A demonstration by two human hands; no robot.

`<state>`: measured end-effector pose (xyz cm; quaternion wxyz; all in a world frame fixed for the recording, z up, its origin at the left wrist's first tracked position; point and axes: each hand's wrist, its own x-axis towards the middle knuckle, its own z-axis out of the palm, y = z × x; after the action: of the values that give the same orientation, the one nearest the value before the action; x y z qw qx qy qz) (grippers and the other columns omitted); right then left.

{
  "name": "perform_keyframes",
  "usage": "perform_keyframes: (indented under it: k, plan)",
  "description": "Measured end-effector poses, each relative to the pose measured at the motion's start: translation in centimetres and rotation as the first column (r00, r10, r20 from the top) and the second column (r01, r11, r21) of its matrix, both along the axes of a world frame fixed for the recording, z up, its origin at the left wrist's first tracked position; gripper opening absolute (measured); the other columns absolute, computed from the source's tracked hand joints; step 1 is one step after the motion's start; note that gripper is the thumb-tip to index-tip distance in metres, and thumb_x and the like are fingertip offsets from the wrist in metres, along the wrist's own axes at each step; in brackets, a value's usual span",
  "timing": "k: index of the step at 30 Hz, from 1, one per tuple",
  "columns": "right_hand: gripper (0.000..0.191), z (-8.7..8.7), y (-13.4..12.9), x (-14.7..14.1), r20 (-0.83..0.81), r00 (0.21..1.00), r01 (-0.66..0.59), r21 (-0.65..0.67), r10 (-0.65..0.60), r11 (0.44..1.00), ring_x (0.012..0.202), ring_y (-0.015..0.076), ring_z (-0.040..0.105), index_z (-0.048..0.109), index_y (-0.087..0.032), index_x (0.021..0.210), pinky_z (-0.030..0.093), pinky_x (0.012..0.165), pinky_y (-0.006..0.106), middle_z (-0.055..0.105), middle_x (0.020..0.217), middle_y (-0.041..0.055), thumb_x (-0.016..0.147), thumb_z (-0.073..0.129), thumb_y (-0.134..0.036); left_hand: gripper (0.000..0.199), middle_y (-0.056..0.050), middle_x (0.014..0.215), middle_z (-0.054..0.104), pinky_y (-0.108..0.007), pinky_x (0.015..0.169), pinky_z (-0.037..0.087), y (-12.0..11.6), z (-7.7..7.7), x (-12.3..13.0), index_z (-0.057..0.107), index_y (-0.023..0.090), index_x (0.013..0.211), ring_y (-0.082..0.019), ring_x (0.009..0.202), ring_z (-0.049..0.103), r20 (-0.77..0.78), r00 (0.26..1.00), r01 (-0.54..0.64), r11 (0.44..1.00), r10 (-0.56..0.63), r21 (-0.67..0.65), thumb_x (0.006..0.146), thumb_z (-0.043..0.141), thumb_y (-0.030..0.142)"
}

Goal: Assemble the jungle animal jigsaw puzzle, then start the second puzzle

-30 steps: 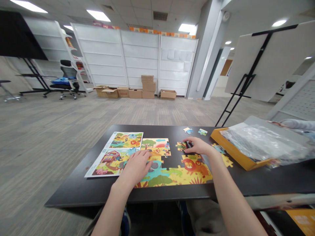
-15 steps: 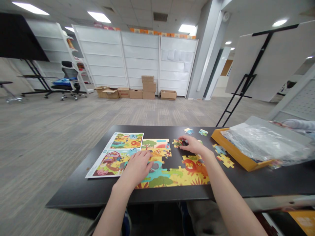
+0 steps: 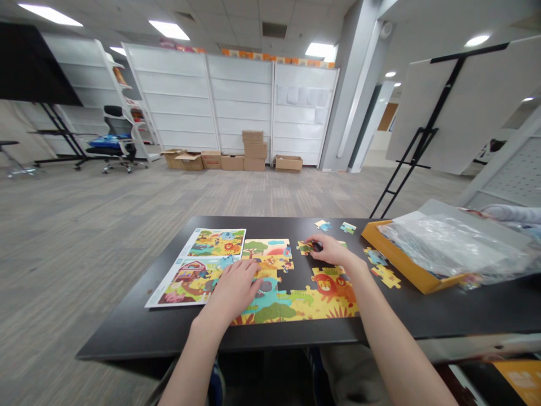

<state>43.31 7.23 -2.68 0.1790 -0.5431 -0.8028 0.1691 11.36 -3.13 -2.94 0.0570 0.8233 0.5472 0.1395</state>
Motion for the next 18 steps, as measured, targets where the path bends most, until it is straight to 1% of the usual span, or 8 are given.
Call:
perform_keyframes:
  k: [5,8,10,11,13,15,16,18]
  plan:
    - [0.042,-0.6,0.2,0.5,0.039,0.999,-0.031,0.016,0.031,0.999,0.107,0.0233,0.064,0.073,-0.019,0.111,0.049,0.097,0.034,0.071,0.116,0.0079,0.071,0.068,-0.011,0.025,-0.013,0.136,0.064,-0.048,0.106,0.045,0.0,0.3,0.1,0.064,0.02,0.116,-0.032,0.125,0.059,-0.034,0.999,0.0,1.0,0.0,-0.017,0.099,0.05,0.032]
    - [0.035,-0.6,0.3,0.5,0.087,0.996,0.006,0.042,-0.009,0.999,0.112,0.0252,0.061,0.074,-0.021,0.109,0.046,0.102,0.036,0.068,0.118,0.0088,0.074,0.072,-0.018,0.025,-0.013,0.136,0.065,-0.049,0.106,0.045,-0.1,0.3,0.2,0.064,0.02,0.116,-0.032,0.124,0.059,-0.036,0.999,-0.007,1.0,0.006,-0.021,0.099,0.05,0.032]
    - [0.026,-0.5,0.5,0.4,0.115,0.992,0.049,0.087,-0.059,0.995,0.117,0.027,0.059,0.074,-0.021,0.107,0.043,0.107,0.04,0.068,0.119,0.0102,0.082,0.07,-0.029,0.024,-0.013,0.135,0.065,-0.048,0.107,0.044,-0.1,0.3,0.2,0.064,0.021,0.116,-0.031,0.124,0.059,-0.034,0.999,-0.016,1.0,0.015,-0.017,0.099,0.051,0.032]
    - [0.026,-0.5,0.6,0.4,0.129,0.987,0.081,0.118,-0.096,0.99,0.12,0.0281,0.057,0.074,-0.021,0.107,0.041,0.109,0.041,0.068,0.12,0.0112,0.086,0.067,-0.034,0.025,-0.013,0.136,0.065,-0.048,0.107,0.044,-0.1,0.2,0.2,0.064,0.021,0.116,-0.031,0.124,0.059,-0.034,0.999,-0.018,1.0,0.018,-0.015,0.099,0.05,0.032]
    - [0.034,-0.5,1.0,0.4,0.159,0.968,0.161,0.186,-0.191,0.969,0.125,0.0306,0.054,0.071,-0.019,0.114,0.038,0.111,0.044,0.066,0.127,0.0136,0.093,0.061,-0.044,0.025,-0.012,0.136,0.065,-0.047,0.107,0.044,-0.1,0.1,0.2,0.064,0.021,0.117,-0.03,0.125,0.059,-0.031,0.999,-0.015,1.0,0.015,-0.011,0.099,0.05,0.032]
    - [0.043,-0.8,1.2,0.5,0.193,0.936,0.249,0.232,-0.296,0.94,0.13,0.0337,0.05,0.067,-0.019,0.124,0.037,0.111,0.046,0.062,0.136,0.0154,0.096,0.055,-0.049,0.025,-0.012,0.136,0.065,-0.047,0.108,0.044,-0.1,0.1,0.2,0.064,0.021,0.116,-0.03,0.125,0.059,-0.03,1.0,-0.007,1.0,0.007,-0.009,0.099,0.05,0.032]
    - [0.045,-0.9,1.3,0.6,0.211,0.918,0.286,0.235,-0.336,0.929,0.133,0.0354,0.048,0.065,-0.019,0.128,0.036,0.111,0.048,0.06,0.14,0.0157,0.098,0.052,-0.05,0.025,-0.012,0.136,0.065,-0.047,0.108,0.044,-0.1,0.1,0.2,0.064,0.021,0.116,-0.03,0.126,0.058,-0.03,1.0,-0.004,1.0,0.004,-0.008,0.099,0.049,0.032]
    - [0.047,-1.2,1.4,0.7,0.244,0.894,0.331,0.207,-0.376,0.921,0.137,0.0377,0.044,0.062,-0.02,0.132,0.036,0.11,0.051,0.058,0.145,0.0152,0.1,0.046,-0.052,0.025,-0.012,0.136,0.065,-0.048,0.108,0.045,-0.1,0.3,0.2,0.065,0.021,0.116,-0.031,0.126,0.058,-0.035,0.999,-0.007,1.0,0.007,-0.009,0.099,0.05,0.031]
